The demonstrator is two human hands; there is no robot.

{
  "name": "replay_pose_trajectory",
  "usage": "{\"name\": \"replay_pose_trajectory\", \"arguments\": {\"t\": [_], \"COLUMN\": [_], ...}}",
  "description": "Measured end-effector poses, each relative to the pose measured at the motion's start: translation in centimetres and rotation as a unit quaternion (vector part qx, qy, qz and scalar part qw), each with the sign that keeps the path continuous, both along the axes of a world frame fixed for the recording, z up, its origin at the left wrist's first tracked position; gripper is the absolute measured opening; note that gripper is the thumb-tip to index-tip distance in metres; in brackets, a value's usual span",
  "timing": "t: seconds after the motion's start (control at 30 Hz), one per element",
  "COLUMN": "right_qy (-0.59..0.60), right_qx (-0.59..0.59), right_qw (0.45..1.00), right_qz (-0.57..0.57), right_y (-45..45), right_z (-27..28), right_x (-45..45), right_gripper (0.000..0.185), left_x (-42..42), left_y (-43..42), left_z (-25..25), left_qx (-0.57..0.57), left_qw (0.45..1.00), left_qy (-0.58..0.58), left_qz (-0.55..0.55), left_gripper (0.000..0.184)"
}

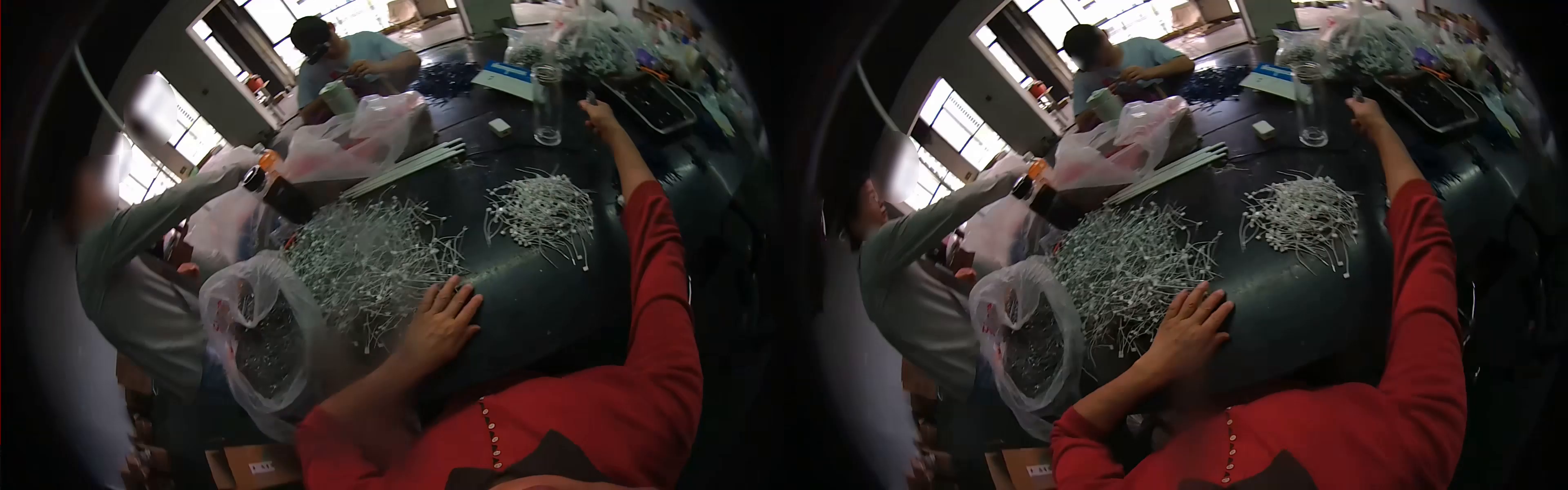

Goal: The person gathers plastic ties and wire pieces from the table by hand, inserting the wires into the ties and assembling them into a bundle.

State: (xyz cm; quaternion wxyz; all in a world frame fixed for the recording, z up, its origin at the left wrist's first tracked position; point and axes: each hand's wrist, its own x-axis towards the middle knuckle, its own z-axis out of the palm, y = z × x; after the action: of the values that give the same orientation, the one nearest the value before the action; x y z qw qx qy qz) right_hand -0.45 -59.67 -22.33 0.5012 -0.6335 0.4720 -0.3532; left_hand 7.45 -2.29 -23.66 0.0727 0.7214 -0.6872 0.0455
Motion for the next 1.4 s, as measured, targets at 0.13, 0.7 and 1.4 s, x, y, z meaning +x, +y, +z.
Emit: {"name": "replay_pose_trajectory", "arguments": {"t": [0.13,0.7,1.4], "right_qy": [-0.075,0.101,0.021], "right_qx": [-0.206,-0.357,-0.315], "right_qw": [0.972,0.791,0.785], "right_qz": [-0.081,0.487,0.533], "right_y": [-3.9,38.9,41.6], "right_z": [-2.9,-0.4,-2.4], "right_x": [1.2,0.3,7.9], "right_gripper": [0.027,0.012,0.014], "left_x": [0.9,2.9,7.0], "left_y": [0.0,3.6,5.7], "left_z": [0.2,-1.3,-0.1], "left_qx": [-0.078,-0.122,-0.165], "left_qw": [0.995,0.990,0.984], "left_qy": [0.053,0.015,-0.051], "left_qz": [-0.041,0.069,0.045], "left_gripper": [0.040,0.050,0.030]}}
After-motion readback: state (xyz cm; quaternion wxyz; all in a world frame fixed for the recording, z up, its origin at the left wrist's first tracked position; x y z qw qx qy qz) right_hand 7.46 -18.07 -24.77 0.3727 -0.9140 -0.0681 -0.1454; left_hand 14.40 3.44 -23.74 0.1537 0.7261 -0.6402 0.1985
